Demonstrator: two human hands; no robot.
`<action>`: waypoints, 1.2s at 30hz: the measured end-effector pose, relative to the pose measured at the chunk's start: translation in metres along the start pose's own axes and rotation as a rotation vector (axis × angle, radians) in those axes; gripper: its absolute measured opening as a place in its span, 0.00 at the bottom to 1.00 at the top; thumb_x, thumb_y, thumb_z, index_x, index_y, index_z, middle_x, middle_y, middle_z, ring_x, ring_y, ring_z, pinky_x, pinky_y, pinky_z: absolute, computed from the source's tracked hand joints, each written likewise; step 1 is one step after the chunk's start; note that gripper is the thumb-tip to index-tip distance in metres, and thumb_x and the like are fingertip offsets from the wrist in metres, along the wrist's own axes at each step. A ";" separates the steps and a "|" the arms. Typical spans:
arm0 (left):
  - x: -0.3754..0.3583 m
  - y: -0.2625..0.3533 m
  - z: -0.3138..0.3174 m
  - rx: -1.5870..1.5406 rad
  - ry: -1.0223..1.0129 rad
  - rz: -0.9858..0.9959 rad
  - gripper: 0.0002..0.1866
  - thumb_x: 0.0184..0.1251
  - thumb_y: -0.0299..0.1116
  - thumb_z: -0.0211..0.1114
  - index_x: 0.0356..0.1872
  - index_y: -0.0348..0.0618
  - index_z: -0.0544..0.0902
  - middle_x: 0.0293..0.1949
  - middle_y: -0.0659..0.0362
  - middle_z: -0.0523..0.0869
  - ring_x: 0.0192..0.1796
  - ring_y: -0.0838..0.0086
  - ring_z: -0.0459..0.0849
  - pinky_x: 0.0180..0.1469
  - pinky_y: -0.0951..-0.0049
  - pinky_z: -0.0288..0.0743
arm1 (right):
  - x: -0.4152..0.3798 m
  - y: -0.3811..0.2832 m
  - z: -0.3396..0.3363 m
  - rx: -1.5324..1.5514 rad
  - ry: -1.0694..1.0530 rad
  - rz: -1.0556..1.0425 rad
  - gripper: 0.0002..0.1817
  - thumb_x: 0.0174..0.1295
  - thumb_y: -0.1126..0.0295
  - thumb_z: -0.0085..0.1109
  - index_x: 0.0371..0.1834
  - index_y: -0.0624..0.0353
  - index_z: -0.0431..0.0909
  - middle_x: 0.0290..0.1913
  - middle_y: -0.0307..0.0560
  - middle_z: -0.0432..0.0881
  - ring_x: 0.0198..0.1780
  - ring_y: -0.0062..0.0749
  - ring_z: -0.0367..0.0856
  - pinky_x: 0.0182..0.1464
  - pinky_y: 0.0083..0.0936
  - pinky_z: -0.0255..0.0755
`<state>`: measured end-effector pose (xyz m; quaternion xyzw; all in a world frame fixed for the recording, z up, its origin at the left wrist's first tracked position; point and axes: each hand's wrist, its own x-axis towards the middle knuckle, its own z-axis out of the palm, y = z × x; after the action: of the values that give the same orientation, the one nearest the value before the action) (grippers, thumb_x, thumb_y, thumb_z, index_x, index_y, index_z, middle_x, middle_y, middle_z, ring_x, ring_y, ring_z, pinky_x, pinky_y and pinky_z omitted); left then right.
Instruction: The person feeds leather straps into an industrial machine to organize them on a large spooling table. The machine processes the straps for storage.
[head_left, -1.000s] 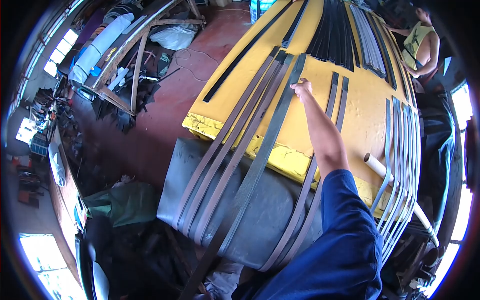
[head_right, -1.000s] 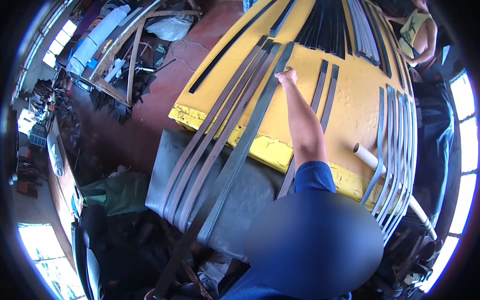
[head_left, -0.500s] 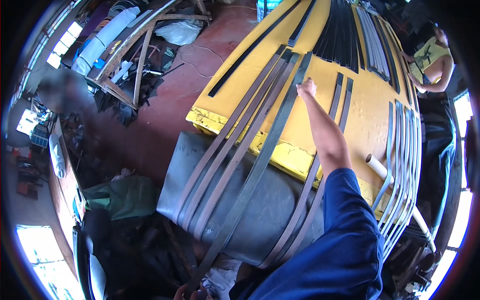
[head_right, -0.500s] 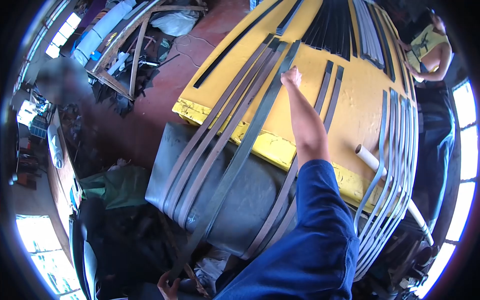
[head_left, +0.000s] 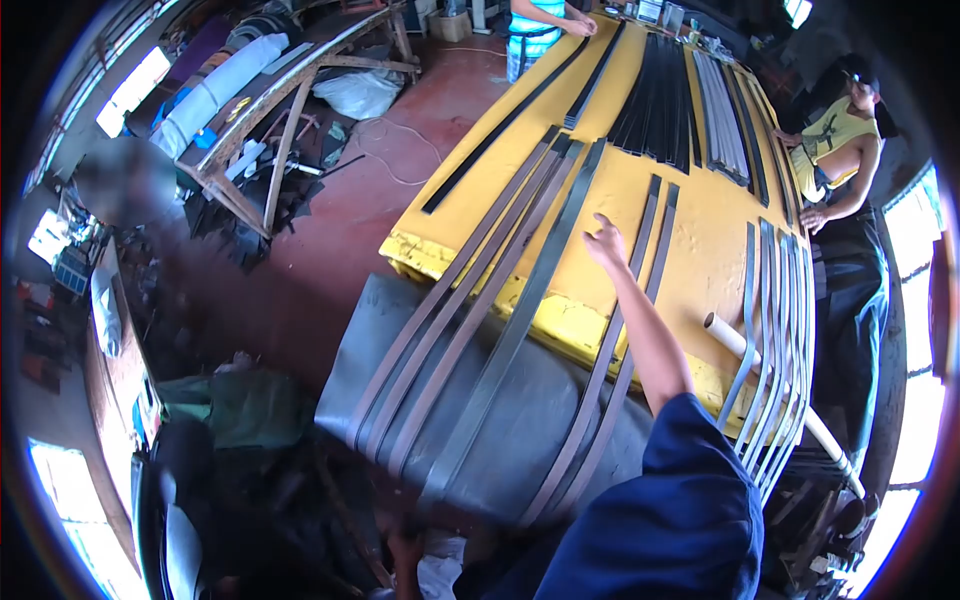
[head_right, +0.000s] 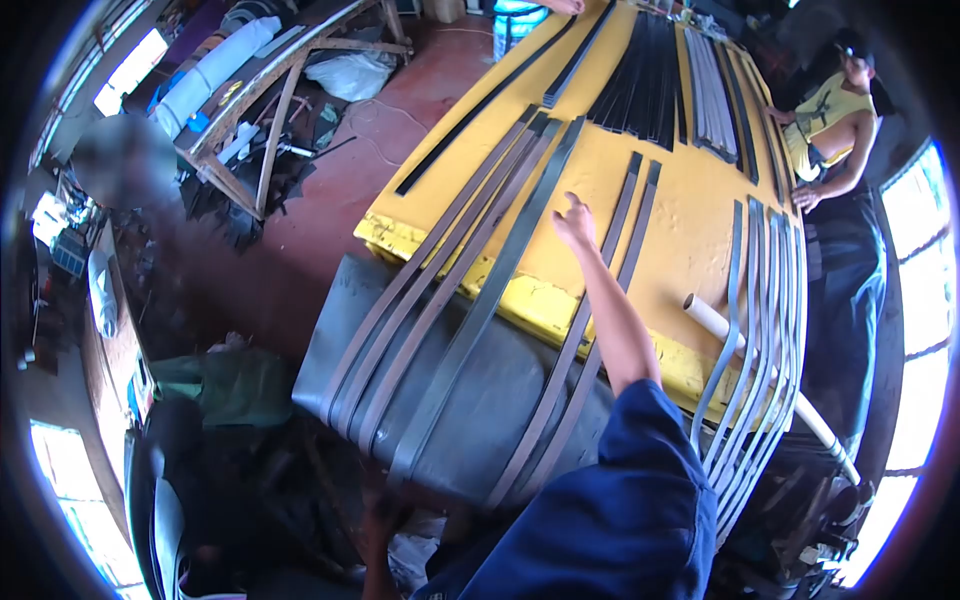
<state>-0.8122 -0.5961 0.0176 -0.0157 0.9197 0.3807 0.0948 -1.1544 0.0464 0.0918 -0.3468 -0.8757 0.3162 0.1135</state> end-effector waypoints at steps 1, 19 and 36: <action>0.005 -0.008 0.008 0.069 0.001 0.044 0.22 0.46 0.36 0.70 0.44 0.37 0.80 0.41 0.45 0.83 0.45 0.54 0.82 0.48 0.60 0.74 | -0.026 -0.004 -0.013 0.013 -0.050 0.026 0.29 0.55 0.62 0.63 0.62 0.52 0.68 0.41 0.52 0.82 0.44 0.40 0.82 0.49 0.32 0.76; 0.047 -0.013 0.069 -0.096 0.054 0.078 0.25 0.46 0.30 0.72 0.47 0.35 0.74 0.43 0.43 0.80 0.49 0.49 0.79 0.53 0.61 0.71 | -0.371 0.076 -0.120 -0.017 0.169 0.005 0.19 0.54 0.67 0.63 0.48 0.60 0.77 0.39 0.54 0.77 0.39 0.43 0.79 0.43 0.36 0.74; 0.027 -0.001 0.068 0.022 0.145 0.174 0.19 0.41 0.28 0.74 0.36 0.36 0.76 0.36 0.48 0.82 0.42 0.53 0.82 0.46 0.59 0.74 | -0.580 0.154 -0.169 -0.317 0.576 0.355 0.18 0.51 0.68 0.64 0.46 0.56 0.76 0.48 0.52 0.70 0.51 0.46 0.68 0.52 0.38 0.63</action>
<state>-0.8272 -0.5475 -0.0350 0.0380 0.9262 0.3751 -0.0052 -0.5751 -0.1809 0.1371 -0.5813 -0.7722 0.0808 0.2433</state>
